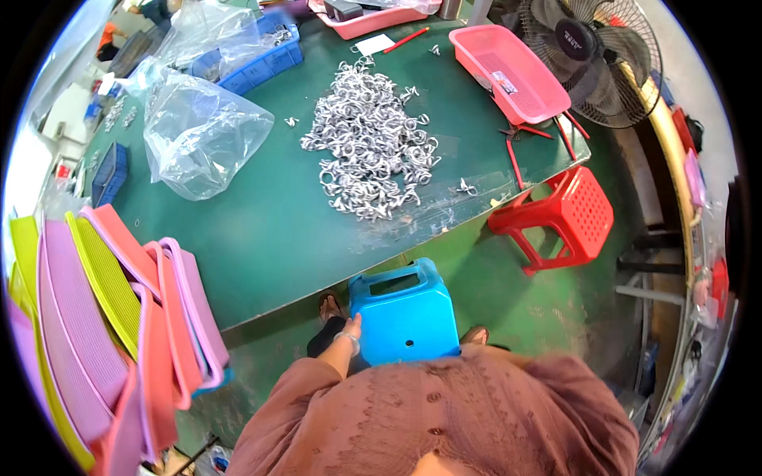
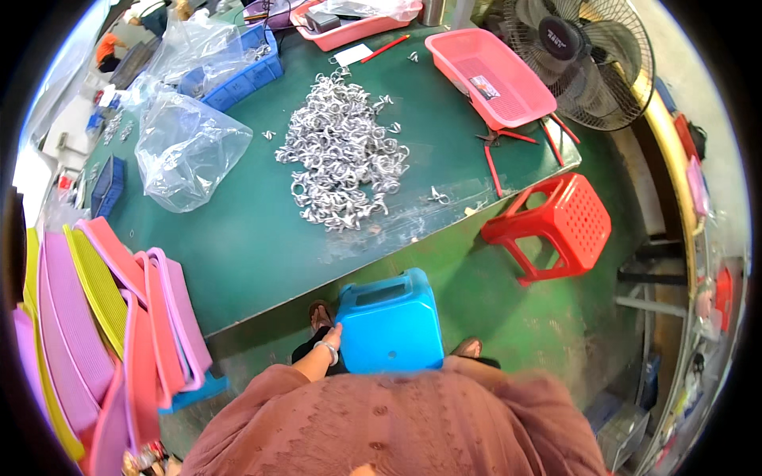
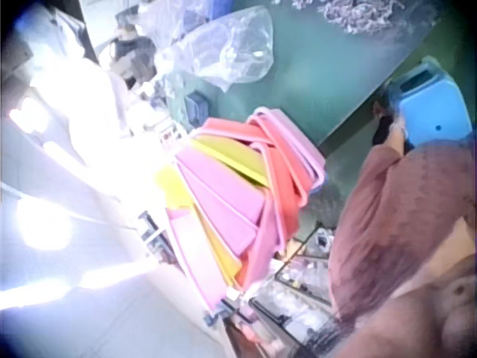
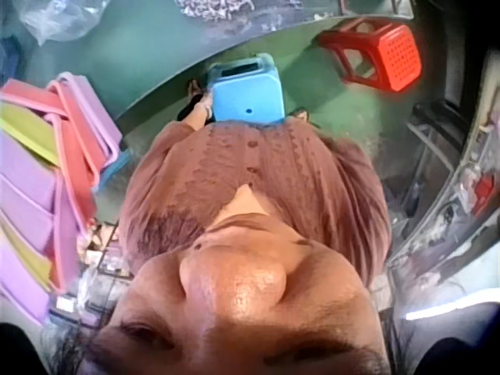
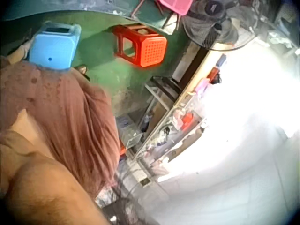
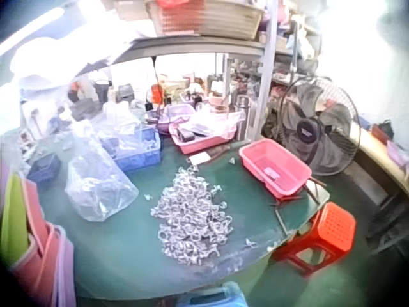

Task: The person sits at a green worktable and repeatedly picks up small metal clasps, links them together by hand, and places the finished units into a clear plastic bag. The person also uses red-handled pliers to open and close the clasps during assembly.

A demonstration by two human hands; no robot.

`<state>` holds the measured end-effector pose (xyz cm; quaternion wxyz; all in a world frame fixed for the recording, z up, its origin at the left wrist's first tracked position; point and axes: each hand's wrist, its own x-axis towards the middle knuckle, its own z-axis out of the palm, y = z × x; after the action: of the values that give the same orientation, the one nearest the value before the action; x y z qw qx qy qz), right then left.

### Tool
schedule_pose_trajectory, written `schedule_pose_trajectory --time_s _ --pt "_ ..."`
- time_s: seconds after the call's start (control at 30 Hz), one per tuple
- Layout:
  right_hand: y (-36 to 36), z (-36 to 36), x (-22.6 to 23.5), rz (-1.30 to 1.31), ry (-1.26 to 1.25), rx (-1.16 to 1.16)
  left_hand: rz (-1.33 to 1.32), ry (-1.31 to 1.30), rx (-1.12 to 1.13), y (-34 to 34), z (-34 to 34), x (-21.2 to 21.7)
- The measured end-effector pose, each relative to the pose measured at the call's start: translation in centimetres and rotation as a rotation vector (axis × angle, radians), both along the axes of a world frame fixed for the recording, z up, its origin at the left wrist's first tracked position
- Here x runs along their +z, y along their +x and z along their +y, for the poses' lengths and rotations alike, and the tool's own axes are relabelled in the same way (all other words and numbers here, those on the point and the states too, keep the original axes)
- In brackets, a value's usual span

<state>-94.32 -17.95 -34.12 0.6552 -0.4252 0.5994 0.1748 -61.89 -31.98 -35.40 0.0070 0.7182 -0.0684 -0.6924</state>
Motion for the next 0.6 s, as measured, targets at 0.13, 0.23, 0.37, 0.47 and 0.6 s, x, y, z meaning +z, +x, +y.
schedule_pose_trajectory --time_s 0.13,0.23,0.37,0.47,0.6 --pt "2.4 -7.7 5.0 0.016 -0.123 0.268 0.138 -0.036 -0.158 1.0 -2.4 4.2" --pt "1.2 -11.1 3.0 0.235 -0.231 0.038 0.142 -0.119 -0.347 2.4 -4.4 2.3" --pt "0.8 -18.6 0.9 0.245 0.07 -0.474 0.039 0.005 -0.335 2.4 -5.7 -1.6" --pt "1.0 -21.1 -3.6 0.13 0.121 -0.675 0.025 0.037 -0.254 0.9 -7.2 -1.9" --pt "1.8 -21.7 -3.7 0.103 0.148 -0.449 0.033 0.035 -0.155 -0.5 -7.2 -2.8"
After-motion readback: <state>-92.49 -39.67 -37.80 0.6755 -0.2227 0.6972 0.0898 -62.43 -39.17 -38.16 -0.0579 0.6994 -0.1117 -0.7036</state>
